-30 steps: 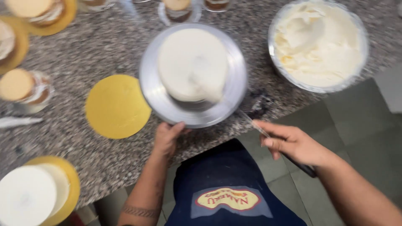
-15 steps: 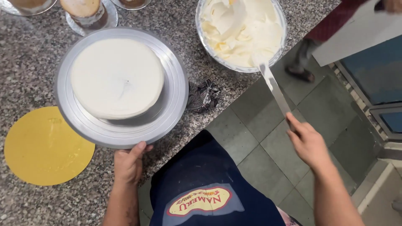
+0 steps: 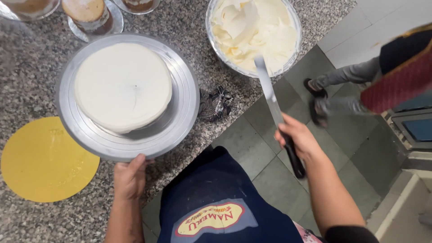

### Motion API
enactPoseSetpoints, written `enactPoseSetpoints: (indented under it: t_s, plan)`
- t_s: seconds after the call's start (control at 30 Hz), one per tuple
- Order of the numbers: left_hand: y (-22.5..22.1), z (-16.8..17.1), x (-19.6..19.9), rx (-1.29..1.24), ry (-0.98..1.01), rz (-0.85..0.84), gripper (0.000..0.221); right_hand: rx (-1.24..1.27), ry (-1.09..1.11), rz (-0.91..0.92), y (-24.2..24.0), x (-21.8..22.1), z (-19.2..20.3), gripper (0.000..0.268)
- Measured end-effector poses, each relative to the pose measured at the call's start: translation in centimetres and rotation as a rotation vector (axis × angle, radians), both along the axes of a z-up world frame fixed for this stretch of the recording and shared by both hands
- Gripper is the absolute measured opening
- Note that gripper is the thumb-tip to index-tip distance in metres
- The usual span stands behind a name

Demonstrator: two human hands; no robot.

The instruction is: Applying frosting and smoothing it on a round cake using an offset spatula and a turntable.

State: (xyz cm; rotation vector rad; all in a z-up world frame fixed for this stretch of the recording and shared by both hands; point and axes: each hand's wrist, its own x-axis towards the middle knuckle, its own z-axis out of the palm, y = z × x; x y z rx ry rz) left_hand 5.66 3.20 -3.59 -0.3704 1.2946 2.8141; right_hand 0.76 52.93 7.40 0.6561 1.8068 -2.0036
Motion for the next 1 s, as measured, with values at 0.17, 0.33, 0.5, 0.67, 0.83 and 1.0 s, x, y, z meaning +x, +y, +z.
enactPoseSetpoints:
  t_s: [0.17,0.33,0.5,0.67,0.83,1.0]
  plan:
    - [-0.8,1.9,0.2,0.036,0.044,0.035,0.044,0.264,-0.019,-0.072,6.1,3.4,2.2,0.059]
    - [-3.4,0.9,-0.1,0.119,0.096,0.006,0.051,0.546,0.154,-0.113,2.3,-0.2,3.1,0.055]
    - [-4.4,2.7,-0.9,0.095,0.088,0.065,0.057,0.768,0.179,0.216,-4.6,-2.0,6.9,0.049]
    - [-4.5,1.3,-0.9,0.121,0.086,0.07,0.055,1.432,0.095,0.295,1.9,-6.4,11.9,0.05]
    - [-4.3,2.2,-1.1,0.126,0.112,0.096,0.055,1.98,0.198,0.541,2.3,-9.0,14.7,0.044]
    - [-6.0,-0.3,-0.5,0.062,0.061,0.123,0.048,1.287,-0.001,0.695,-0.1,-9.3,16.6,0.043]
